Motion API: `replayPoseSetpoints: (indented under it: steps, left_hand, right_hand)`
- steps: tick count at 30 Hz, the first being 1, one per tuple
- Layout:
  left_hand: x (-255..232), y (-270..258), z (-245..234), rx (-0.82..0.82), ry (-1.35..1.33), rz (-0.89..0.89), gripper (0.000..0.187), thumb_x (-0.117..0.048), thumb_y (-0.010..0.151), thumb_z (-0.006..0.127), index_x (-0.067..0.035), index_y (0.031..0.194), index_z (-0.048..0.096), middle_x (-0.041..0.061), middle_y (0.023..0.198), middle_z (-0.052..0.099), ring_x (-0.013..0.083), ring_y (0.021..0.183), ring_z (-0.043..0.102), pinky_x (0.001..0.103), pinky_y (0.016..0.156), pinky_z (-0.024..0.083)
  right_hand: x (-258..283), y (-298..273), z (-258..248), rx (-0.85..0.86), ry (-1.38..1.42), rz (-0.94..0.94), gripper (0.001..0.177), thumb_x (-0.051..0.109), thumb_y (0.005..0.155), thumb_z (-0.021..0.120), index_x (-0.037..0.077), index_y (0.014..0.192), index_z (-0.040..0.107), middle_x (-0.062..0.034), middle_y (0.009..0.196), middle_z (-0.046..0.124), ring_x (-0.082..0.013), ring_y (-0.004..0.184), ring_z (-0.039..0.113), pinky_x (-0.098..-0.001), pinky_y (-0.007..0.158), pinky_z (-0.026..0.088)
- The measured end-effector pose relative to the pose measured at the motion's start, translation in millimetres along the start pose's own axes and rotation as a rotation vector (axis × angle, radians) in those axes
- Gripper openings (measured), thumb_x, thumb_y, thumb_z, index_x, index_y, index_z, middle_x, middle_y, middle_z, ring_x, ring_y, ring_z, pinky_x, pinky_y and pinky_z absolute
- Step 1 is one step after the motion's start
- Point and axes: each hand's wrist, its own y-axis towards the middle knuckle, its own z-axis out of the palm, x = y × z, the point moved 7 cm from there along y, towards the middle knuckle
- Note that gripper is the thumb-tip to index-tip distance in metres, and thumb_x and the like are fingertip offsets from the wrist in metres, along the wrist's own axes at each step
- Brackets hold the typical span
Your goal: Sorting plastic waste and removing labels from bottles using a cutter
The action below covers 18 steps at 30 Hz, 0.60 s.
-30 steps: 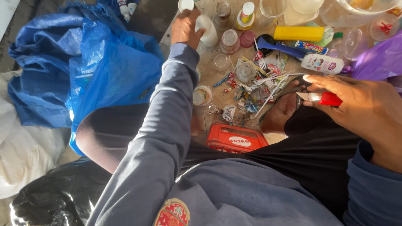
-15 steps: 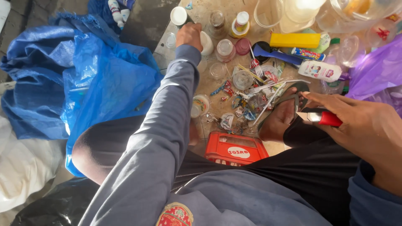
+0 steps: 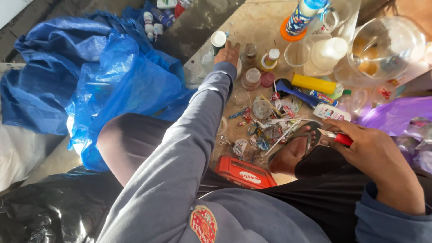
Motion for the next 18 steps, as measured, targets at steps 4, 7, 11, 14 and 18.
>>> replayPoseSetpoints:
  steps: [4, 7, 11, 14, 18]
  left_hand:
    - [-15, -9, -82, 0.315, -0.074, 0.045, 0.095, -0.012, 0.061, 0.089, -0.029, 0.142, 0.042, 0.006, 0.147, 0.033, 0.0329, 0.118, 0.054, 0.049, 0.081, 0.062]
    - [-17, -11, -118, 0.346, -0.082, 0.071, 0.112, -0.044, 0.061, 0.097, -0.03, 0.153, 0.036, 0.005, 0.161, 0.025, 0.0322, 0.135, 0.044, 0.055, 0.097, 0.052]
    - [-4, 11, -151, 0.256, -0.231, 0.068, 0.112, -0.063, 0.07, 0.096, -0.015, 0.151, 0.036, 0.012, 0.135, 0.06, 0.0341, 0.121, 0.061, 0.058, 0.097, 0.052]
    - [18, 58, -122, 0.373, -0.052, 0.121, 0.133, -0.085, 0.082, 0.081, -0.013, 0.163, 0.004, 0.019, 0.121, 0.07, 0.0318, 0.1, 0.071, 0.042, 0.083, 0.061]
    - [55, 85, -136, 0.198, 0.034, 0.528, 0.143, -0.083, 0.077, 0.086, -0.001, 0.162, 0.006, 0.022, 0.103, 0.074, 0.0313, 0.076, 0.071, 0.04, 0.059, 0.058]
  right_hand:
    - [6, -1, -3, -0.007, 0.01, -0.011, 0.055, 0.025, 0.078, 0.08, 0.02, 0.132, 0.071, -0.0075, 0.103, 0.078, -0.0351, 0.065, 0.068, -0.0424, 0.061, 0.053]
    - [9, 1, -5, -0.029, 0.018, -0.025, 0.054, 0.029, 0.079, 0.079, 0.014, 0.129, 0.071, -0.0091, 0.104, 0.078, -0.0376, 0.074, 0.07, -0.0434, 0.063, 0.052]
    - [5, 8, 2, 0.016, 0.002, -0.025, 0.052, 0.031, 0.081, 0.075, 0.016, 0.13, 0.07, -0.0072, 0.11, 0.078, -0.038, 0.085, 0.071, -0.0448, 0.069, 0.054]
    - [8, 11, 8, 0.081, -0.044, -0.003, 0.057, 0.033, 0.081, 0.075, 0.017, 0.135, 0.066, -0.0059, 0.12, 0.076, -0.0345, 0.095, 0.073, -0.0425, 0.076, 0.057]
    - [12, 12, 2, 0.039, -0.069, 0.023, 0.054, 0.028, 0.079, 0.079, 0.021, 0.131, 0.068, -0.0085, 0.094, 0.079, -0.0351, 0.072, 0.072, -0.0432, 0.061, 0.053]
